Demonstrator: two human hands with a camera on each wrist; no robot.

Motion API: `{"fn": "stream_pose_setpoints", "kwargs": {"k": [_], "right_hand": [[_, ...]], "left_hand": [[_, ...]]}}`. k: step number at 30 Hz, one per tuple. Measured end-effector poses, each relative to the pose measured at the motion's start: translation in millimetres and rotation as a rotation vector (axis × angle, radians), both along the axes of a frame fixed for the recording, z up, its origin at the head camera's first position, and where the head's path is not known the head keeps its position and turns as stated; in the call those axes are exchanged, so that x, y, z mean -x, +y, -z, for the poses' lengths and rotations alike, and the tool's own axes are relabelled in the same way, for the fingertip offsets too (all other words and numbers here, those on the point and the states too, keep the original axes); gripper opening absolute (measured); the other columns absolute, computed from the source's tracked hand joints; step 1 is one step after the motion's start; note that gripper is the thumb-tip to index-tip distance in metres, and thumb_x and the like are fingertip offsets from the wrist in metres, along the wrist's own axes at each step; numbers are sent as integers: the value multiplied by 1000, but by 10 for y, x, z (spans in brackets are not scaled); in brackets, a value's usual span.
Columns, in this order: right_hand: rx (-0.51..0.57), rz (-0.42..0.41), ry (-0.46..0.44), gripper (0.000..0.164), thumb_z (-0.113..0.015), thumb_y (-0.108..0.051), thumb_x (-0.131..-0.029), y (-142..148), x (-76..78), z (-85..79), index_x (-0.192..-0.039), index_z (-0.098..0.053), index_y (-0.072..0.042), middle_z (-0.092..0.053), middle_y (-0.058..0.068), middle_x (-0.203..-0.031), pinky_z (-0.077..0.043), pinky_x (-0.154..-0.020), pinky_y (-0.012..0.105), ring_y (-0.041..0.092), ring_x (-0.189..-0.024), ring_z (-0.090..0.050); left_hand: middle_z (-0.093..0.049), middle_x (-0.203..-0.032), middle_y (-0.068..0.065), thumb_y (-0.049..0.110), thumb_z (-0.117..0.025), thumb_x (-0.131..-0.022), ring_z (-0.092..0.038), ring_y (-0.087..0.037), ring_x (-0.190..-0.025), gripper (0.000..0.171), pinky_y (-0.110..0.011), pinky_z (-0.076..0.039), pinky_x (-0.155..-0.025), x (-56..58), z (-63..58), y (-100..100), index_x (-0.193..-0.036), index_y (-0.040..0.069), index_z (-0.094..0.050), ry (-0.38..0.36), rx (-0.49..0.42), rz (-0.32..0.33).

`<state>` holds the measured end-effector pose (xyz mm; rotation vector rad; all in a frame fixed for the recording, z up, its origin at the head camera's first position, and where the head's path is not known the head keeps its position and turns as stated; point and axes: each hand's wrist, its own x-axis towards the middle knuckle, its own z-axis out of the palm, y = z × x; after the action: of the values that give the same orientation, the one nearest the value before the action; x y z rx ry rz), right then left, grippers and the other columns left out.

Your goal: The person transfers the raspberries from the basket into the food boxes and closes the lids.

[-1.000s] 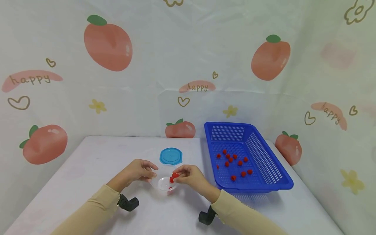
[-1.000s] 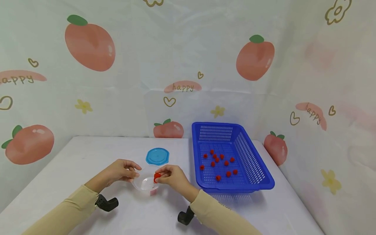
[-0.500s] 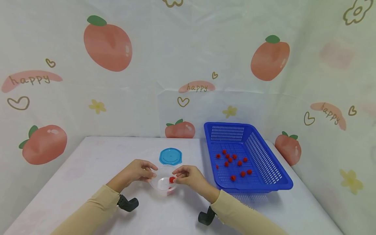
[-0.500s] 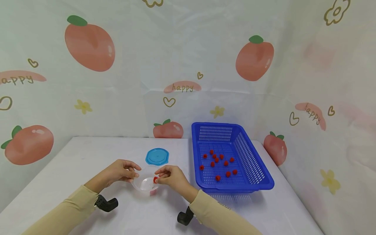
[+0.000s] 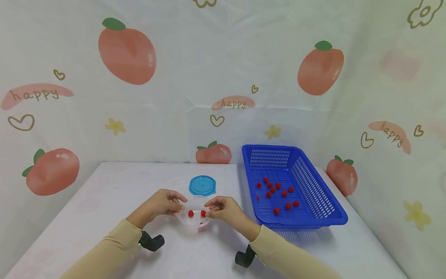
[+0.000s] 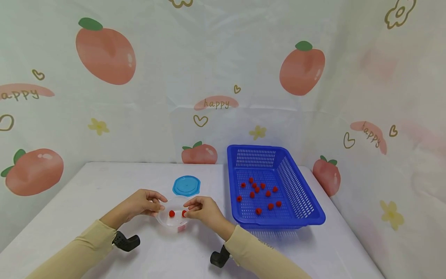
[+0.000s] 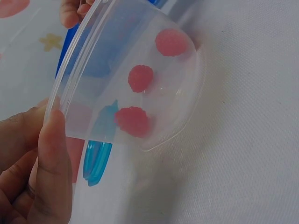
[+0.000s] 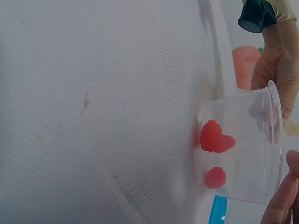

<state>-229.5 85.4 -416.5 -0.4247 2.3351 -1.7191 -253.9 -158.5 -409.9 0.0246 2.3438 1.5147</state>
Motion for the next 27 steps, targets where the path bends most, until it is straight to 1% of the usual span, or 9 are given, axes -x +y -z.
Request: {"fn": "stream_pose_setpoints", "kwargs": {"k": [7,15,18,27], "right_hand": [[-1,4,-5,23,-75,-2,-81,-4,-3,-6,-103,-69,4,-63,3,-82,-54,-68,19,11,-73,-57],[2,-1,-7,23,-75,-2,-81,-2,4,2,-102,-69,4,-63,2,-82,-53,-68,17,11,-74,-56],[-1,2,-16,23,-74,-2,-81,-3,3,-5,-103,-69,4,-63,2,-82,-54,-69,18,11,-74,-56],[-2,13,-23,26,-74,-4,-82,12,-21,-55,-106,-69,3,-63,2,-84,-54,-69,22,12,-74,-56]], "left_hand": [[-59,-81,-8,10,-79,-79,-59,-17,-65,31,-27,-58,-66,5,12,3,-107,0,-69,0,13,-9],[-60,-81,-8,11,-79,-79,-60,-17,-66,32,-28,-58,-67,5,4,3,-107,0,-69,-1,16,-7],[-60,-81,-9,11,-79,-79,-60,-17,-66,30,-28,-58,-67,16,6,4,-106,1,-69,-6,14,-18],[-59,-80,-8,10,-77,-81,-60,-16,-64,30,-27,-58,-66,26,9,8,-107,0,-69,-2,20,-13]]}}
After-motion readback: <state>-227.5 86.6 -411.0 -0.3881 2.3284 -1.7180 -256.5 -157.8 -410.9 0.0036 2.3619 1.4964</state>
